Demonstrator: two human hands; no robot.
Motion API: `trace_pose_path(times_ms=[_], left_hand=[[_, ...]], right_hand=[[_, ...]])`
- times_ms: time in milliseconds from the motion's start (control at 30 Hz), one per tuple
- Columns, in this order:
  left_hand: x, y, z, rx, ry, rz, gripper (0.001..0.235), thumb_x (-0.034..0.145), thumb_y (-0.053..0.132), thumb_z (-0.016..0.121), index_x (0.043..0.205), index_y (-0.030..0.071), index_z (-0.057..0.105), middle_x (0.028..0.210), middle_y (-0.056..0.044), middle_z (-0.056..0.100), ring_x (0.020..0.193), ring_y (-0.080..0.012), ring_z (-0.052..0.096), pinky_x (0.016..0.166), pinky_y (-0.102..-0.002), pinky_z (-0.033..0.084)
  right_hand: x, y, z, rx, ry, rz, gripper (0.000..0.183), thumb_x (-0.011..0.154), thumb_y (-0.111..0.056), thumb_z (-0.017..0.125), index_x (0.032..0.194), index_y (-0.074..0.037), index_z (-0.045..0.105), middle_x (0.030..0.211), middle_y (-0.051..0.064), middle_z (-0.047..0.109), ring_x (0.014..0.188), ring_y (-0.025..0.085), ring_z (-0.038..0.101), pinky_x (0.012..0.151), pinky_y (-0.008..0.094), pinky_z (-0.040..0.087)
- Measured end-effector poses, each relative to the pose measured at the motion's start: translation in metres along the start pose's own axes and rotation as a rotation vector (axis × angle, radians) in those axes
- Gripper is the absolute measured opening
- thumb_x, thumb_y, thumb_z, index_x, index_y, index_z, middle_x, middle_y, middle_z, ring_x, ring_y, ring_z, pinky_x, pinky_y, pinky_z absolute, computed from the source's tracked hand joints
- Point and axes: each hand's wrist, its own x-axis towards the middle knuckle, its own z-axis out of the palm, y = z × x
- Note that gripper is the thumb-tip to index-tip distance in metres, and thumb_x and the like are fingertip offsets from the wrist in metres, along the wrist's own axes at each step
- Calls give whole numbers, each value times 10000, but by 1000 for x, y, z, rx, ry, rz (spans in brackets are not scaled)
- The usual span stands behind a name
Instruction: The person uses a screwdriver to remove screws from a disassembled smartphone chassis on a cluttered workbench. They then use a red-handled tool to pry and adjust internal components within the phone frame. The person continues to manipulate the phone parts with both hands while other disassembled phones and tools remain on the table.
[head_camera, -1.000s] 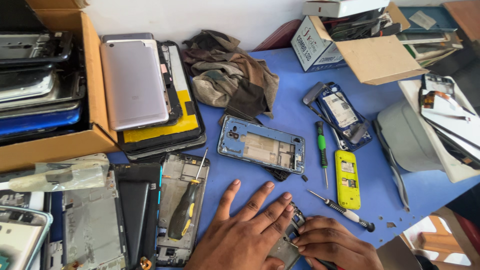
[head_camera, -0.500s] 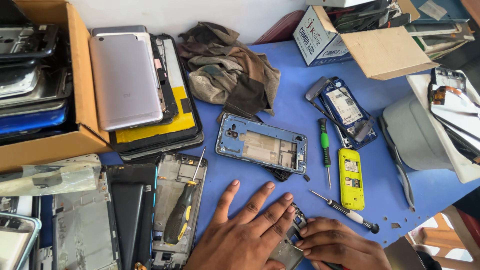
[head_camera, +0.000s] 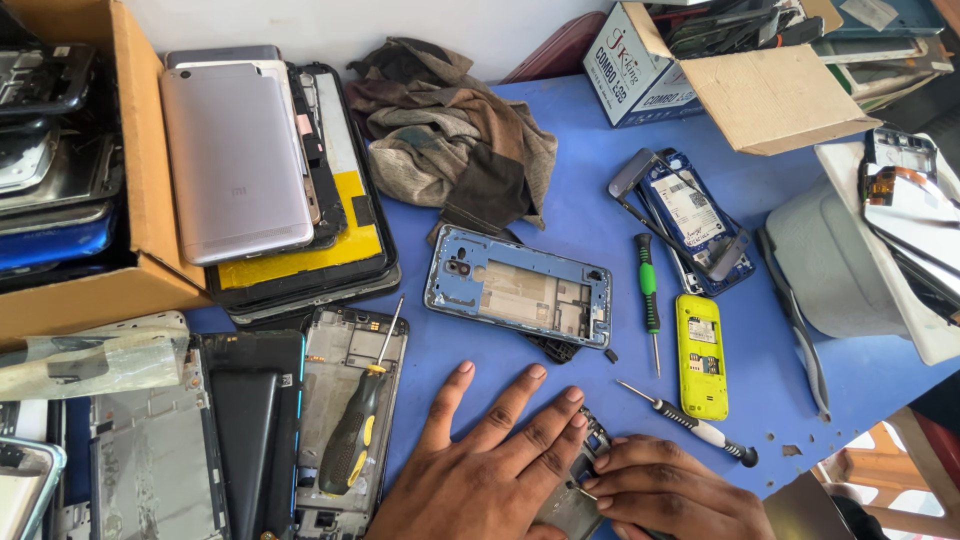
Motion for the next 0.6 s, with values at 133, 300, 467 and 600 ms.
trace_pose_path(times_ms=[133,300,467,600], left_hand=[[0,1,0,-6,4,-8,827,890,624,611,1481,60,489,1622,-136,395,1537,-370,243,1123,-776,52],[1,1,-1,4,-2,-11,844,867,623,623,1479,58,490,1618,-133,391,1533,-360,236,1121,-772,50],[1,2,-2,-11,-12,-16,848,857,609,645,1478,52,491,1619,-135,388,1538,-359,225,1120,-775,45],[2,2,-2,-22,-19,-18,843,850,600,659,1466,47,498,1616,-137,388,1539,-363,219,1114,-782,39]], right_hand=[[-1,1,-1,31,4,12,109,790,-155,848,835,-98,766,936,25,829,1071,250,797,1031,476,605],[-2,0,-1,48,4,0,110,799,-151,848,848,-102,762,947,25,827,1083,249,794,1048,481,597],[-1,1,-2,30,-18,-7,122,793,-162,858,860,-109,771,955,16,832,1085,242,792,1034,471,598],[-3,3,-2,18,-34,-26,132,795,-166,861,885,-110,782,964,13,835,1086,238,788,1036,467,593]])
